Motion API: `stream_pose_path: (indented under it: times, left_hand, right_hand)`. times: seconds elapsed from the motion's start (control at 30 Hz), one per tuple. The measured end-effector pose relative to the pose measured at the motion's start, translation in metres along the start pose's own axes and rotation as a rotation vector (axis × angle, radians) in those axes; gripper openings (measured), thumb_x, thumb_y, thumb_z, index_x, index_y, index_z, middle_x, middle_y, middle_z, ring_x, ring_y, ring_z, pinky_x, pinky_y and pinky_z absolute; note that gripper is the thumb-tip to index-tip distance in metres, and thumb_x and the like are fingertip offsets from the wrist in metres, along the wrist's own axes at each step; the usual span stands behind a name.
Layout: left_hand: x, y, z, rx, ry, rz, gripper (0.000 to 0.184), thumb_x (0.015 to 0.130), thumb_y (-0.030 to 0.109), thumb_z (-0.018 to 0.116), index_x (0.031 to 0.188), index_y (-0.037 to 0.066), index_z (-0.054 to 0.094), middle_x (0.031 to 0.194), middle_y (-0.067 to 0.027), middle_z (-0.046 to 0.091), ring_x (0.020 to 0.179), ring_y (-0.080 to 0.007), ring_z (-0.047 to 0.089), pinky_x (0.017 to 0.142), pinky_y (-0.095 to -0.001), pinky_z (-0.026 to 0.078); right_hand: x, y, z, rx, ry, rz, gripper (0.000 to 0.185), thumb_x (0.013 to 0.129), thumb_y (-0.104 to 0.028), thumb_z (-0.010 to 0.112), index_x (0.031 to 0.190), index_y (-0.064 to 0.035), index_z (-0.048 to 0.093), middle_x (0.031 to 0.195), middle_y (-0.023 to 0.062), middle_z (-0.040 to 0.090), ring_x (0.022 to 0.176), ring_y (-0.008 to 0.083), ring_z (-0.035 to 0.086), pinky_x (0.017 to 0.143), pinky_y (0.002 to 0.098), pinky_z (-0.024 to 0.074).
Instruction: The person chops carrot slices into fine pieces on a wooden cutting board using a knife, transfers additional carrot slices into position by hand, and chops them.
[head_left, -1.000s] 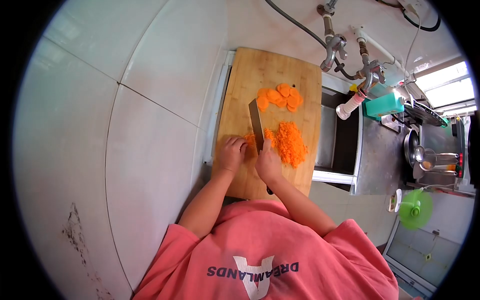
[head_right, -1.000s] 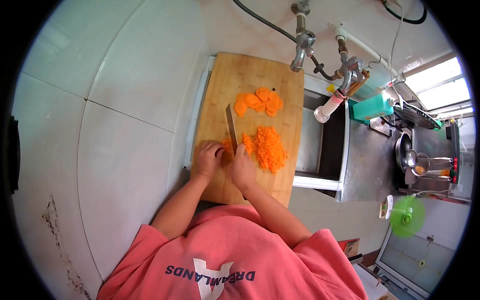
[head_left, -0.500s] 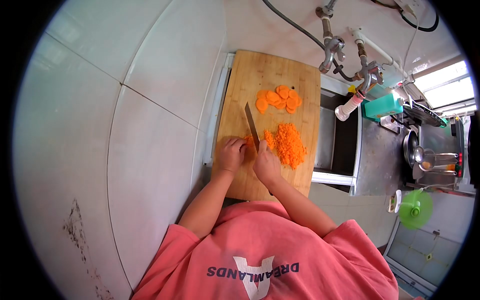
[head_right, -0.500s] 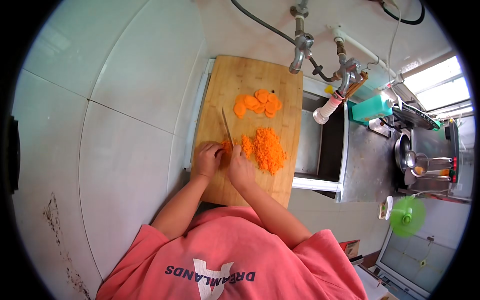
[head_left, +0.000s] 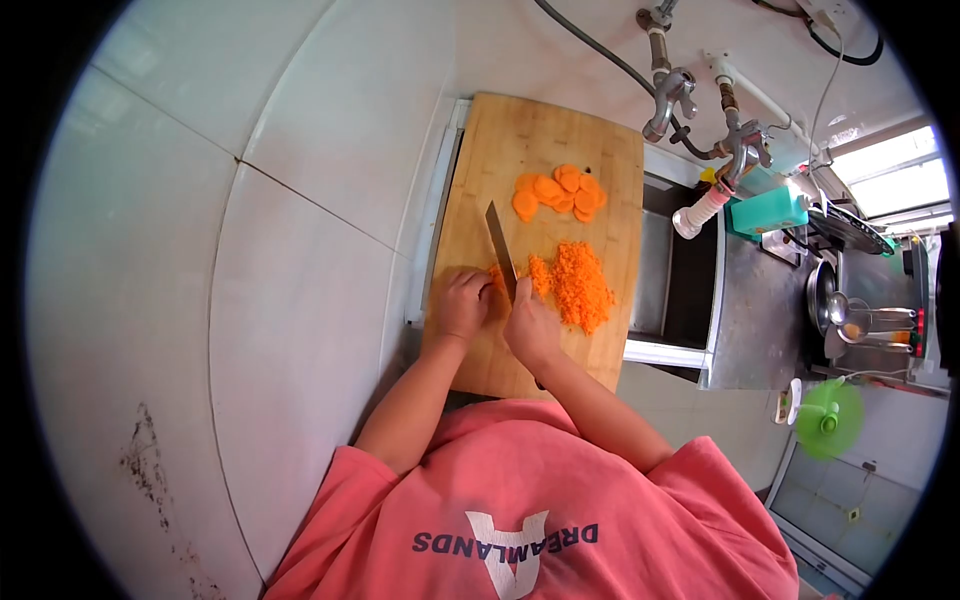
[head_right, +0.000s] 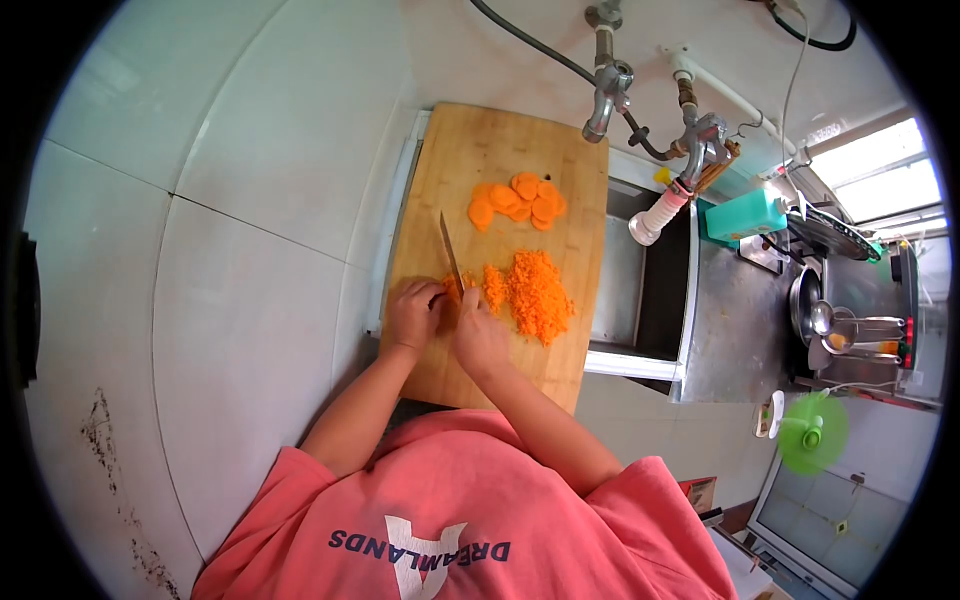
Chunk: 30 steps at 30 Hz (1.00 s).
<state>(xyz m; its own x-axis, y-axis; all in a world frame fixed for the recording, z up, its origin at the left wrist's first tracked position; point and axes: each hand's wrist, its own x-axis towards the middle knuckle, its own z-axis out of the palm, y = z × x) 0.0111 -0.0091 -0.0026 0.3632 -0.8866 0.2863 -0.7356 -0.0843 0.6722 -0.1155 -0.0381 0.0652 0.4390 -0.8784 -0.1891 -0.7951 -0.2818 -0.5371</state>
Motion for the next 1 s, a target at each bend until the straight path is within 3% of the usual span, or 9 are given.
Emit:
stream_pose_path:
  times: [0.5, 1.0]
  left_hand:
    - [-0.001, 0.002, -0.003, -0.044, 0.022, -0.009, 0.016, 0.069, 0.001, 0.067, 0.083, 0.006, 0.065, 0.086, -0.0099, 0.064, 0.08, -0.0304, 0.061, 0.068, -0.0366, 0.05]
    - [0.001, 0.001, -0.003, -0.02, -0.035, -0.048, 0.009, 0.072, 0.003, 0.064, 0.081, 0.005, 0.066, 0.085, -0.0101, 0.064, 0.082, -0.0297, 0.06, 0.071, -0.0381, 0.05]
  right_hand:
    - [-0.004, -0.005, -0.005, 0.061, -0.028, 0.017, 0.024, 0.078, 0.0, 0.048, 0.098, 0.0009, 0.036, 0.09, 0.0305, 0.058, 0.076, 0.0475, 0.057, 0.063, 0.0525, 0.0458]
    - [-0.004, -0.015, 0.005, -0.022, -0.068, 0.059, 0.034, 0.074, 0.0, 0.053, 0.103, 0.0014, 0.035, 0.087, 0.0289, 0.058, 0.075, 0.0454, 0.059, 0.063, 0.0512, 0.0485]
